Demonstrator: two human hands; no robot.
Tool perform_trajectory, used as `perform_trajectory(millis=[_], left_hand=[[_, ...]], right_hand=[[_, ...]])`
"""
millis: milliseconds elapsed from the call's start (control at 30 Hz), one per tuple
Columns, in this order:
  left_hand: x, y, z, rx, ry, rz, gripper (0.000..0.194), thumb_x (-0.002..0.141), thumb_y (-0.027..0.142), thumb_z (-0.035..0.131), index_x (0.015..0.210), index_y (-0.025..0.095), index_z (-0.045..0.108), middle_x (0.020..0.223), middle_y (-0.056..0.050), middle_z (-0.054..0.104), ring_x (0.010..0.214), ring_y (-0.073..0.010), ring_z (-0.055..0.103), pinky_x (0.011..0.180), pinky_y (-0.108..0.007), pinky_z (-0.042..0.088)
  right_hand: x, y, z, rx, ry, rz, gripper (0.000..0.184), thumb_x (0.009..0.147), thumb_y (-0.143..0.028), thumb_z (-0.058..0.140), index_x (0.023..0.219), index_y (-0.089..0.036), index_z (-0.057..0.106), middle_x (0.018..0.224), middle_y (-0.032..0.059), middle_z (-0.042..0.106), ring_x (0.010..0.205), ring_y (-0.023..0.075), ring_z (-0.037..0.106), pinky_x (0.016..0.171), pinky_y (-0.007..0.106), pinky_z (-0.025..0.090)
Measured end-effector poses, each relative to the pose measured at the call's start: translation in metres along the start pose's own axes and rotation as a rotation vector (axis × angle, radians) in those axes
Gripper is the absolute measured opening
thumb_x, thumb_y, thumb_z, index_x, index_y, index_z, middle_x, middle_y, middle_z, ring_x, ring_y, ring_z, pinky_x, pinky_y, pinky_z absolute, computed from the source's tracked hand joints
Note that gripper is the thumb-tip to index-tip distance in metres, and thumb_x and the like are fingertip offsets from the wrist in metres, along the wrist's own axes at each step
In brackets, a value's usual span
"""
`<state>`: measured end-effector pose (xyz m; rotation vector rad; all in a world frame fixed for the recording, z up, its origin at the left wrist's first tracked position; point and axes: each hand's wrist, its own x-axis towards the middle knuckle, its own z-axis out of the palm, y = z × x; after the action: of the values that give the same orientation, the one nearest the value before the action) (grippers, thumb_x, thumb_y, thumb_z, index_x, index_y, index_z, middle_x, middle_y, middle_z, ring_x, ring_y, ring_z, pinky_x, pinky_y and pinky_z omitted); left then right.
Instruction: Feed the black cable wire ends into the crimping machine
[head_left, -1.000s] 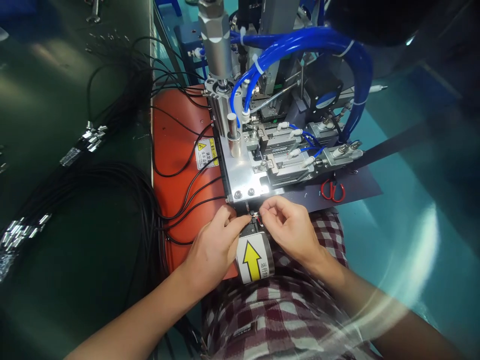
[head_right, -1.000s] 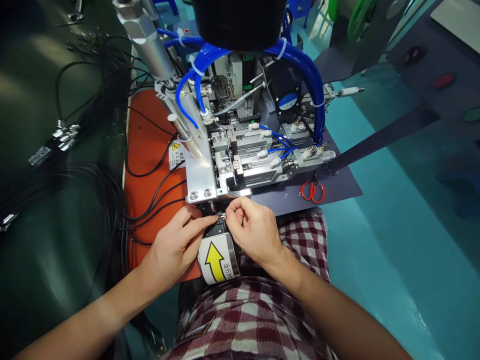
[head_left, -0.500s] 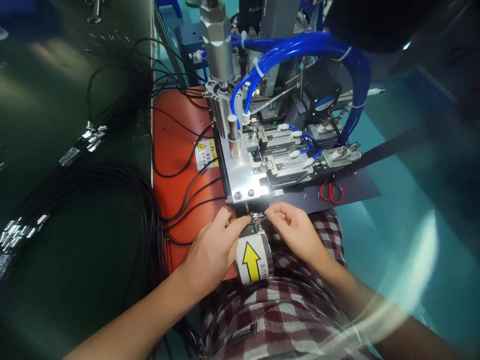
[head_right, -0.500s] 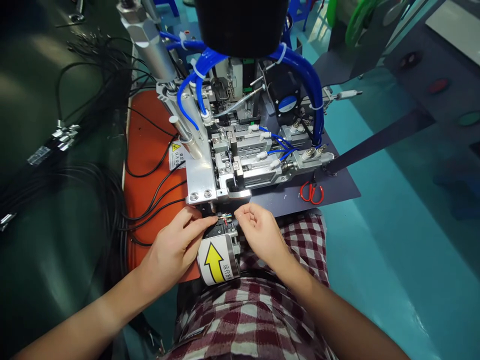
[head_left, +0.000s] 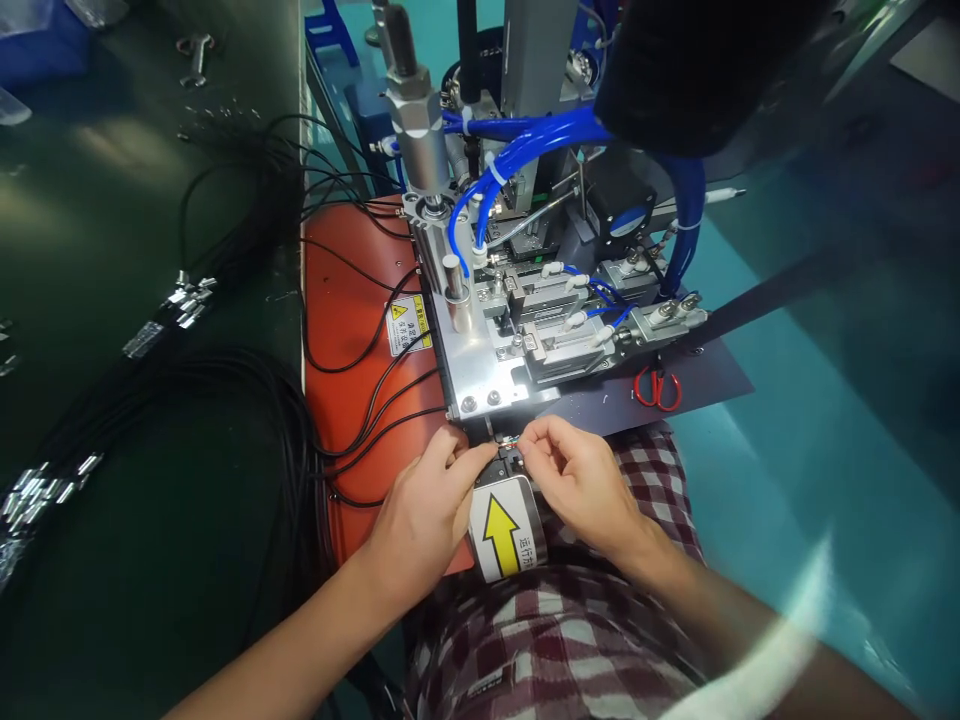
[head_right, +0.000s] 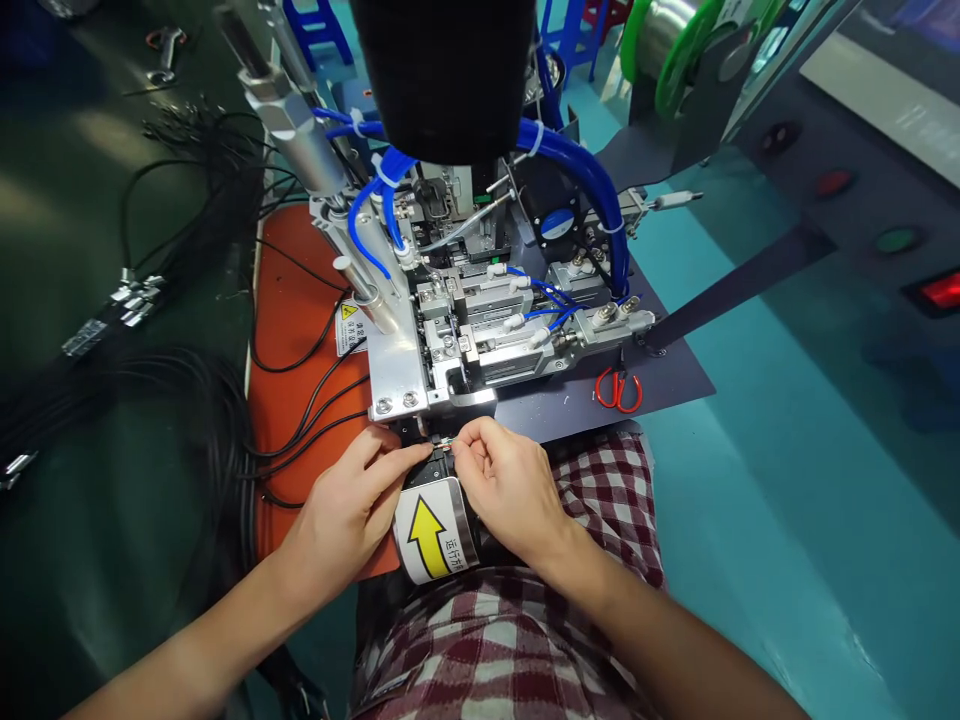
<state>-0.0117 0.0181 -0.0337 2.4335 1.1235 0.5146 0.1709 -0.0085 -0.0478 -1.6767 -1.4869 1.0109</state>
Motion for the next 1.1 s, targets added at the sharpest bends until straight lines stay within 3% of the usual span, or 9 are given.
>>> perform_trajectory(millis=[133,233,467,600,700,833,1100], left_hand=[[-0.001,-0.001,-0.001,0.005,-0.011,0.007,0.031,0.089,0.009,0.042,0.111,0.011,0.064,0.09,-0.01,0.053,0.079,-0.0188,0.06,0.066,-0.029,0.055],[-0.002,-0.001,-0.001,0.001,-0.023,-0.003,0.031,0.089,0.009,0.042,0.112,0.012,0.063,0.09,-0.008,0.053,0.078,-0.0176,0.06,0.065,-0.028,0.055],[0.0,0.0,-0.001,0.043,-0.01,0.01,0.031,0.091,0.011,0.04,0.112,0.015,0.061,0.09,-0.007,0.053,0.076,-0.0158,0.057,0.064,-0.025,0.053],[0.0,0.006,-0.005,0.301,0.038,0.09,0.031,0.09,0.011,0.042,0.111,0.016,0.063,0.09,-0.01,0.055,0.081,-0.0237,0.054,0.065,-0.035,0.048],[-0.003,0.009,-0.007,0.475,-0.011,0.128,0.034,0.088,0.009,0.042,0.116,0.015,0.06,0.091,-0.01,0.058,0.077,-0.0241,0.051,0.062,-0.036,0.045],[-0.01,0.011,-0.005,0.46,-0.076,0.118,0.042,0.085,0.0,0.037,0.123,0.009,0.053,0.096,-0.011,0.059,0.077,-0.0215,0.051,0.064,-0.032,0.046],[-0.005,0.012,-0.003,0.508,-0.165,0.029,0.044,0.083,0.006,0.047,0.124,0.019,0.051,0.101,-0.007,0.059,0.079,-0.0208,0.054,0.066,-0.032,0.047]], right_hand=[[0.007,0.011,0.003,0.389,-0.113,0.214,0.021,0.085,-0.038,0.054,0.074,-0.019,0.054,0.056,-0.0059,0.044,0.046,0.0097,0.038,0.044,0.023,0.031],[0.009,0.015,0.004,0.534,-0.147,0.282,0.03,0.082,-0.046,0.056,0.072,-0.018,0.053,0.054,-0.0066,0.044,0.041,0.0081,0.037,0.041,0.023,0.029],[0.01,0.008,0.011,0.588,-0.06,0.271,0.03,0.078,-0.047,0.063,0.073,-0.019,0.054,0.058,-0.0053,0.051,0.043,0.0087,0.044,0.043,0.023,0.034],[0.012,0.009,0.014,0.666,-0.129,0.292,0.032,0.079,-0.047,0.06,0.068,-0.019,0.05,0.051,-0.0066,0.048,0.043,0.0085,0.042,0.046,0.023,0.033],[0.013,0.01,0.013,0.722,-0.177,0.33,0.032,0.08,-0.046,0.059,0.066,-0.018,0.05,0.047,-0.0072,0.046,0.044,0.0084,0.039,0.048,0.022,0.03],[0.012,0.009,0.013,0.717,-0.164,0.316,0.031,0.079,-0.044,0.061,0.067,-0.018,0.05,0.048,-0.0075,0.046,0.046,0.0084,0.039,0.05,0.023,0.03],[0.012,0.007,0.012,0.712,-0.166,0.282,0.033,0.08,-0.047,0.059,0.067,-0.018,0.05,0.051,-0.0066,0.047,0.048,0.0093,0.041,0.051,0.024,0.031]])
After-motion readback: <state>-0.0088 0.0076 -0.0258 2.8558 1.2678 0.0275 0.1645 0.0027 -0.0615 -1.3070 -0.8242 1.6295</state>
